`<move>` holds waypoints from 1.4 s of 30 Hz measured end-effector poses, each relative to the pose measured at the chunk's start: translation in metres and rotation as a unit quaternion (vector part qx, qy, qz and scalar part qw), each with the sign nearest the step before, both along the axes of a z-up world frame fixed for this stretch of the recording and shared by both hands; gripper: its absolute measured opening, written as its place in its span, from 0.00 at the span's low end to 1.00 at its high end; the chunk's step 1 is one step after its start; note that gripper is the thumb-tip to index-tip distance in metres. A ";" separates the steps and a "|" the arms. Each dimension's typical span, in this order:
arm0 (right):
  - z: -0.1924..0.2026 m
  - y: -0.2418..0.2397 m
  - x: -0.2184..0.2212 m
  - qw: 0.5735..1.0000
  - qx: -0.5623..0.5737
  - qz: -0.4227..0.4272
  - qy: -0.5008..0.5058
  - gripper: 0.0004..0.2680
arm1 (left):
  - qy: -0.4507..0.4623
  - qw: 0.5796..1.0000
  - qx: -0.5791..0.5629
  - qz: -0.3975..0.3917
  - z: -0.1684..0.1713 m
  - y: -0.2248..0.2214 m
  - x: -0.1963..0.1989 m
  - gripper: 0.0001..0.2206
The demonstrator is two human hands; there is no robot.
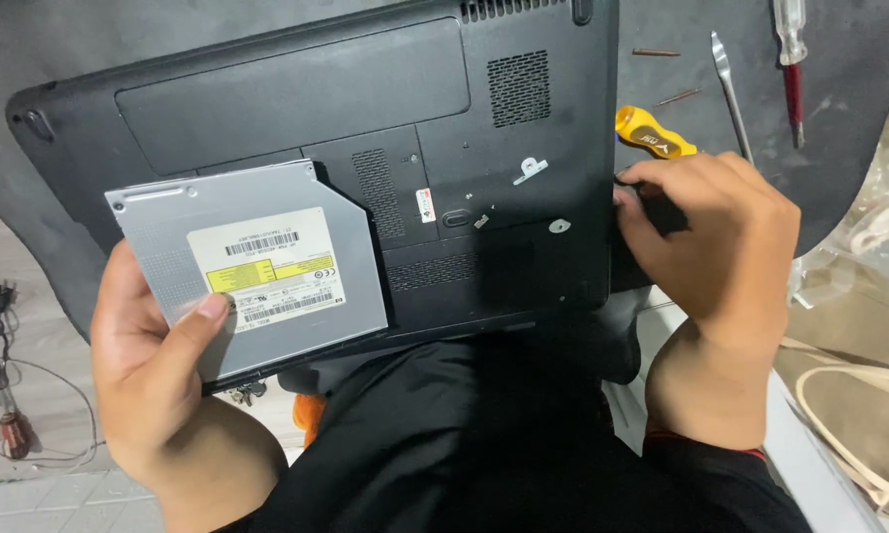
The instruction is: Securing and removing small screws on a laptop optical drive using a manual screwdriver.
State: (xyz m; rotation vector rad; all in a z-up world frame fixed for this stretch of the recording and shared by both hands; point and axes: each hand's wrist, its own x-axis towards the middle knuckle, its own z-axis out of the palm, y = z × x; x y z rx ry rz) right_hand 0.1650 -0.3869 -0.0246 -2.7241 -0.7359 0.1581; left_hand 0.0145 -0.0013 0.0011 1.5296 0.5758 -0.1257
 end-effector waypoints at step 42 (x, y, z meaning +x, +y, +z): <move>-0.014 -0.041 -0.041 0.996 0.008 0.080 0.043 0.19 | -0.053 0.993 -0.101 -0.038 0.002 -0.020 0.007 0.21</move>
